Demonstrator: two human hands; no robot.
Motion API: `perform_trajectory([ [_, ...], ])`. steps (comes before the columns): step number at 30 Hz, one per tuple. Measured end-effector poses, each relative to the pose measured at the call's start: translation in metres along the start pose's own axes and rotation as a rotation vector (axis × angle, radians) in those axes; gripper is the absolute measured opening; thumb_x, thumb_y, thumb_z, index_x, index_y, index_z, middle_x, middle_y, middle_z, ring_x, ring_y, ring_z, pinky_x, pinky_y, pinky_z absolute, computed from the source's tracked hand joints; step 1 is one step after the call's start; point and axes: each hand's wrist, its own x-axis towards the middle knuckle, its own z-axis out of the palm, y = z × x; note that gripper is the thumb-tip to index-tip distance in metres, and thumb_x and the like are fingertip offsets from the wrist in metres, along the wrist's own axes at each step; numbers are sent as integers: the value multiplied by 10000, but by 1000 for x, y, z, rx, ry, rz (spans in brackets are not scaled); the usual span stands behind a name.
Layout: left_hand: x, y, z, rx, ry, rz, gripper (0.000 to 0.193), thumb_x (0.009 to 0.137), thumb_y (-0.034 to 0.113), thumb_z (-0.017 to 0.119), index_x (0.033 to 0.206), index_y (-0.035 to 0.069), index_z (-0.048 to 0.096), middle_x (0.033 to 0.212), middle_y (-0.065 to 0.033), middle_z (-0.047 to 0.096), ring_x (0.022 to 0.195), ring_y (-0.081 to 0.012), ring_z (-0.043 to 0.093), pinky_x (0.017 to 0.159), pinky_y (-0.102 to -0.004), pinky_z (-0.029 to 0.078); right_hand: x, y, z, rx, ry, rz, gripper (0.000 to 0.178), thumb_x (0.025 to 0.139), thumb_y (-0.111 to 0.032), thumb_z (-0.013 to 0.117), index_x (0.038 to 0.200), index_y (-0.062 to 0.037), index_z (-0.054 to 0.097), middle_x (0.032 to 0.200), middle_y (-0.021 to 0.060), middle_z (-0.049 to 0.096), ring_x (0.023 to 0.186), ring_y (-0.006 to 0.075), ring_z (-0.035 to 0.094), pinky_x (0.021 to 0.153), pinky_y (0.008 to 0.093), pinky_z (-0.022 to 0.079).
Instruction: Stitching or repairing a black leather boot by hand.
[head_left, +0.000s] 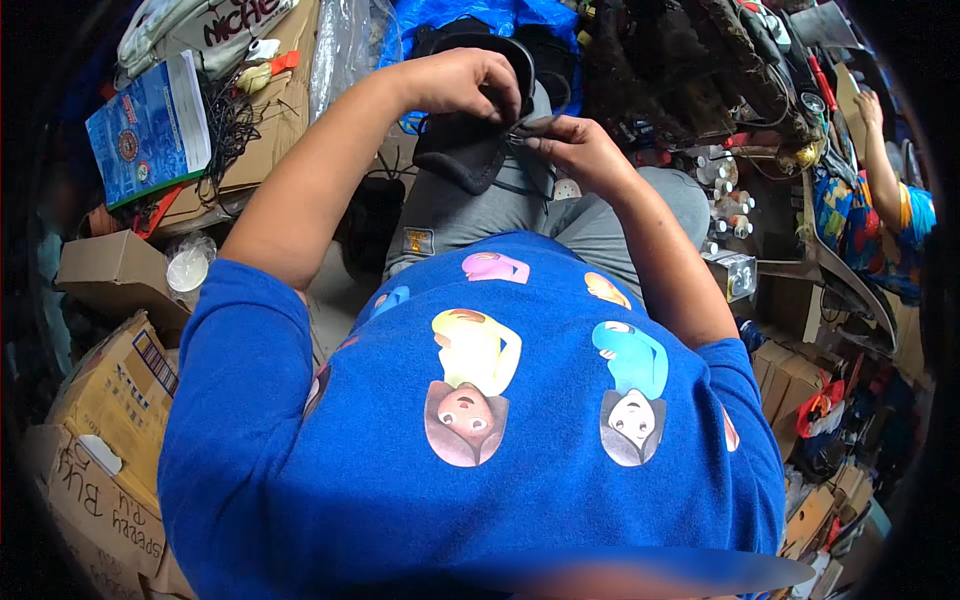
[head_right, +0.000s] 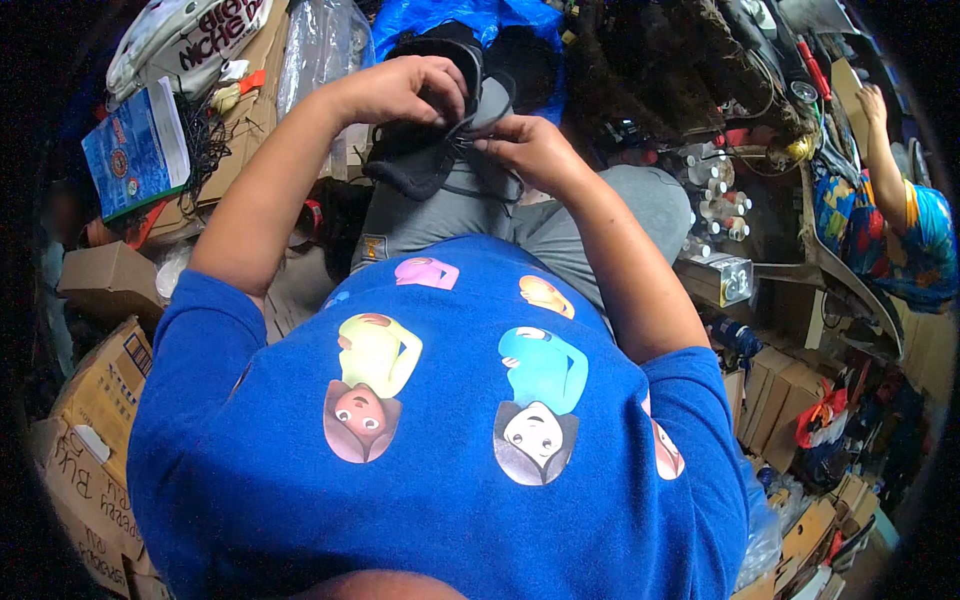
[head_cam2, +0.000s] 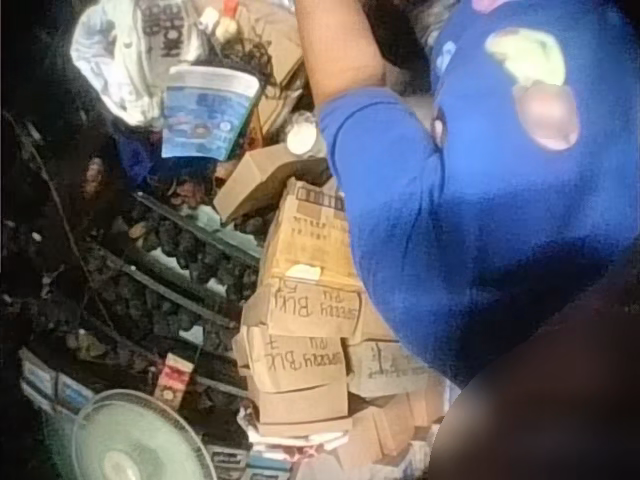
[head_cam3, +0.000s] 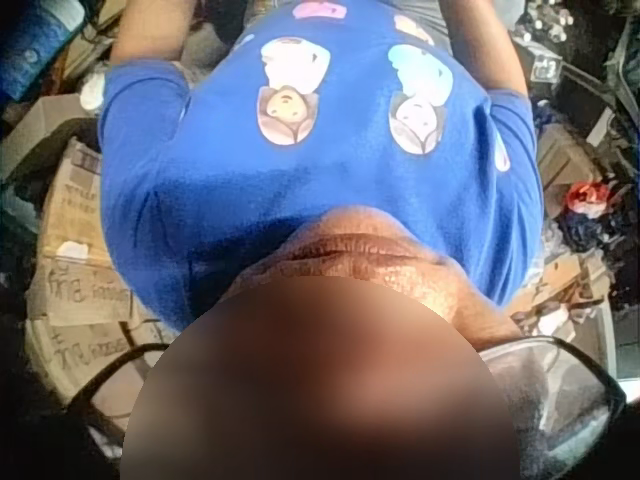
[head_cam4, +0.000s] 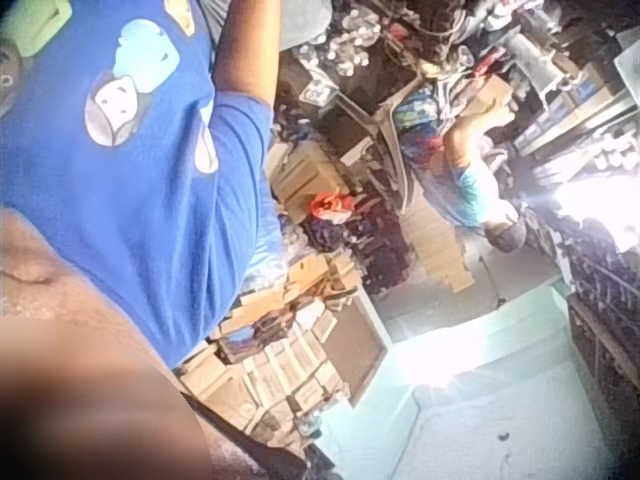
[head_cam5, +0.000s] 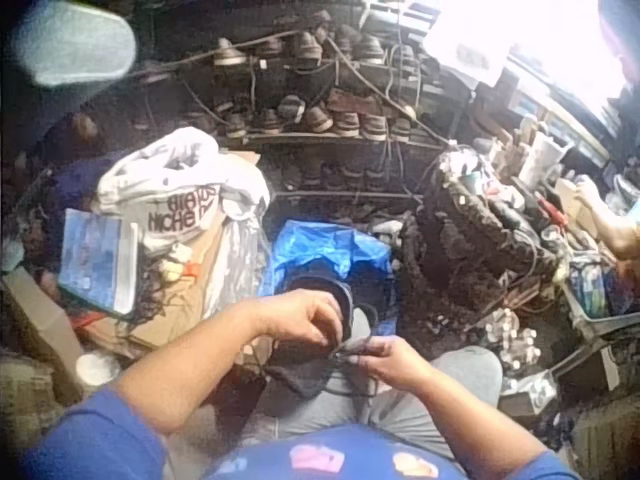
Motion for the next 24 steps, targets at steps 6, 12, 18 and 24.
perform_trajectory([
  [6,14,14,3,-105,-100,-131,239,746,-19,699,984,3,692,926,-57,704,876,-139,646,840,-289,508,-5,10,-9,84,-48,-12,164,890,-92,658,1035,-20,685,786,-56,621,691,19,514,621,196,426],
  [12,14,8,5,-203,-111,-36,256,758,-18,700,1012,-10,673,932,-54,704,884,-128,646,848,-286,510,-3,23,-8,213,-29,3,140,899,-131,667,1015,-53,675,869,-57,627,785,31,526,714,204,433],
  [18,14,0,9,-249,-103,2,263,751,-25,701,1011,-11,667,940,-55,701,892,-133,647,856,-287,511,1,26,-16,255,-109,-113,215,895,-136,660,1094,-54,659,841,-42,627,743,56,539,678,214,449],
  [24,13,1,12,-239,-51,0,284,727,-39,708,1008,-11,668,937,-56,701,890,-138,650,849,-285,515,1,20,-9,237,-52,-38,195,880,-117,680,1062,-48,673,867,-32,645,754,58,541,663,213,449],
])
